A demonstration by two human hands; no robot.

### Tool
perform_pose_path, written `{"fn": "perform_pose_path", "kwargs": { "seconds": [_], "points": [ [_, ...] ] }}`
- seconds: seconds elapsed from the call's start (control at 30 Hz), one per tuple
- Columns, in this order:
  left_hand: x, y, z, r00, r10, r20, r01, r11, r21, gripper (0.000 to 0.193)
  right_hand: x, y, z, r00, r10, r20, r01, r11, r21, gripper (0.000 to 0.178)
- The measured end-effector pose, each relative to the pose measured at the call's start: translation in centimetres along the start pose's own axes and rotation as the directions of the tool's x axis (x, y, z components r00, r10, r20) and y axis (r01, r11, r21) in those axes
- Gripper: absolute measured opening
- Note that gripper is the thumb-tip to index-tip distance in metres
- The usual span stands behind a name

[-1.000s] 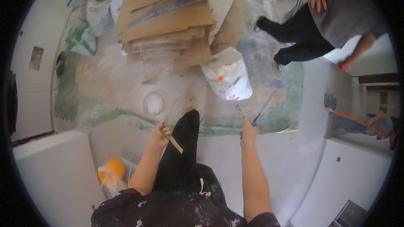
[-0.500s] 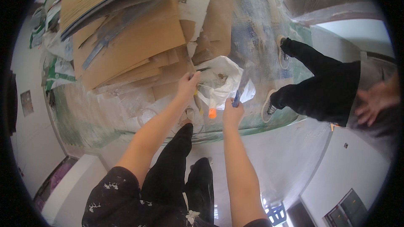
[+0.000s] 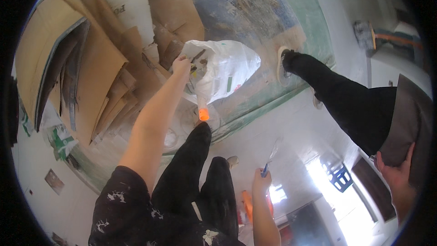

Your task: The person applies tape to a floor joint, scrapes the area with a putty knife, and then spreads a white filler material over the seam using the tool.

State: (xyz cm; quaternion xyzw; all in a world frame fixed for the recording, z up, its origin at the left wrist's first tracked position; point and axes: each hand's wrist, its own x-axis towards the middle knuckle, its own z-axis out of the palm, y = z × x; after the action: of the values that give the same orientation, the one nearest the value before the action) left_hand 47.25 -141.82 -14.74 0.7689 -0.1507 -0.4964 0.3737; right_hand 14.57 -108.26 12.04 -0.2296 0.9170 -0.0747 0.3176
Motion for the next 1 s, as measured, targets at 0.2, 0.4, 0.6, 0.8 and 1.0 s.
{"fn": "perform_pose_path", "kwargs": {
  "seconds": [0.2, 0.4, 0.6, 0.8, 1.0],
  "points": [
    [-3.4, 4.8, -0.3, 0.959, -0.127, 0.252, 0.016, 0.915, 0.402, 0.041, -4.8, 4.1, -1.7, 0.968, 0.249, -0.01, -0.249, 0.968, 0.042, 0.022],
    [-3.7, 3.8, -2.8, 0.899, -0.143, 0.414, 0.241, 0.951, -0.194, 0.025, -6.5, 8.8, -0.2, 0.966, 0.256, 0.024, -0.257, 0.962, 0.089, 0.023],
    [-8.3, 6.7, -5.8, 0.991, 0.076, 0.113, -0.123, 0.848, 0.516, 0.021, -10.5, 11.4, -1.4, 0.974, 0.226, -0.024, -0.217, 0.955, 0.2, 0.024],
    [-16.3, 10.2, -7.8, 0.957, 0.288, 0.02, -0.241, 0.759, 0.605, 0.036, -17.3, 19.0, -6.3, 0.947, 0.29, -0.139, -0.264, 0.948, 0.178, 0.025],
    [-13.3, 10.5, -9.0, 0.865, 0.466, 0.185, -0.388, 0.389, 0.836, 0.047, -21.4, 26.1, -6.5, 0.857, 0.501, -0.118, -0.459, 0.847, 0.268, 0.025]
  ]
}}
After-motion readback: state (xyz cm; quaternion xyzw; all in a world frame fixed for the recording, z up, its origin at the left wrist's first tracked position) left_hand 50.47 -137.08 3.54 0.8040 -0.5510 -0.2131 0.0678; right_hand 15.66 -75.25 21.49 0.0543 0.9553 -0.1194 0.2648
